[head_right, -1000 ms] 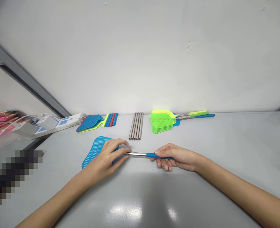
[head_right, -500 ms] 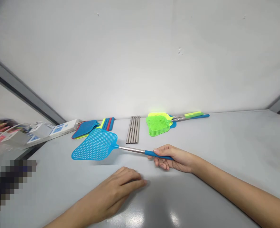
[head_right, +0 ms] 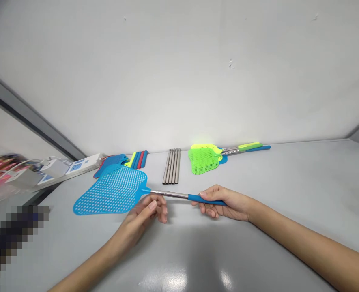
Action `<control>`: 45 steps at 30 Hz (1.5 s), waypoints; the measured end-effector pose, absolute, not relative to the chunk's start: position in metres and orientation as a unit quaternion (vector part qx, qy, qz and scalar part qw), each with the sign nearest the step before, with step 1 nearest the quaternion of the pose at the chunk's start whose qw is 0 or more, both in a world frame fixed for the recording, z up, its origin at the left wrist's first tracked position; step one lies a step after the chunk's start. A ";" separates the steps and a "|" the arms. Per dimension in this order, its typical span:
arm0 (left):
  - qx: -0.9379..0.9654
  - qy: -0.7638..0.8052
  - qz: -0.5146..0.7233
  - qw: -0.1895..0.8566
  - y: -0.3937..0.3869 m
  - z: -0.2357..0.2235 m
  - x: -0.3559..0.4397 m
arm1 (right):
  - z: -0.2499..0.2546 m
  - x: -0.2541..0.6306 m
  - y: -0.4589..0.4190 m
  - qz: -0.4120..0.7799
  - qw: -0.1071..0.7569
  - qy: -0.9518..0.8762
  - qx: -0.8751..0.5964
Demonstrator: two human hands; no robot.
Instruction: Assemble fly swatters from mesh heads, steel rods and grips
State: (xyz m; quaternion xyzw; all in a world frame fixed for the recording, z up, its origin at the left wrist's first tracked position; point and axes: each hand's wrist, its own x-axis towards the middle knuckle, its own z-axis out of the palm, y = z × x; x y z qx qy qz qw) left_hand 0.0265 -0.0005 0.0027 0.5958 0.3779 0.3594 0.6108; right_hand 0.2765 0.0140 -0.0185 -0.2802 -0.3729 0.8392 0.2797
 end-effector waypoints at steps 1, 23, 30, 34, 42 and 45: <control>0.572 0.382 0.384 0.616 0.000 0.002 0.027 | -0.018 0.276 0.014 0.837 0.278 -0.375 -0.285; 0.195 0.414 0.683 0.569 0.037 0.043 0.001 | -0.015 0.276 0.016 0.771 0.312 -0.441 -0.338; 0.245 0.482 0.514 0.666 0.047 0.052 -0.020 | -0.008 0.286 0.023 0.748 0.271 -0.486 -0.361; 0.217 0.478 0.455 0.719 0.048 0.051 -0.022 | -0.007 0.294 0.027 0.743 0.250 -0.504 -0.362; 0.208 0.411 0.313 0.831 0.036 0.049 -0.016 | -0.007 0.308 0.034 0.742 0.194 -0.531 -0.360; 0.212 0.432 0.277 0.831 0.033 0.047 -0.016 | -0.007 0.309 0.036 0.743 0.179 -0.536 -0.357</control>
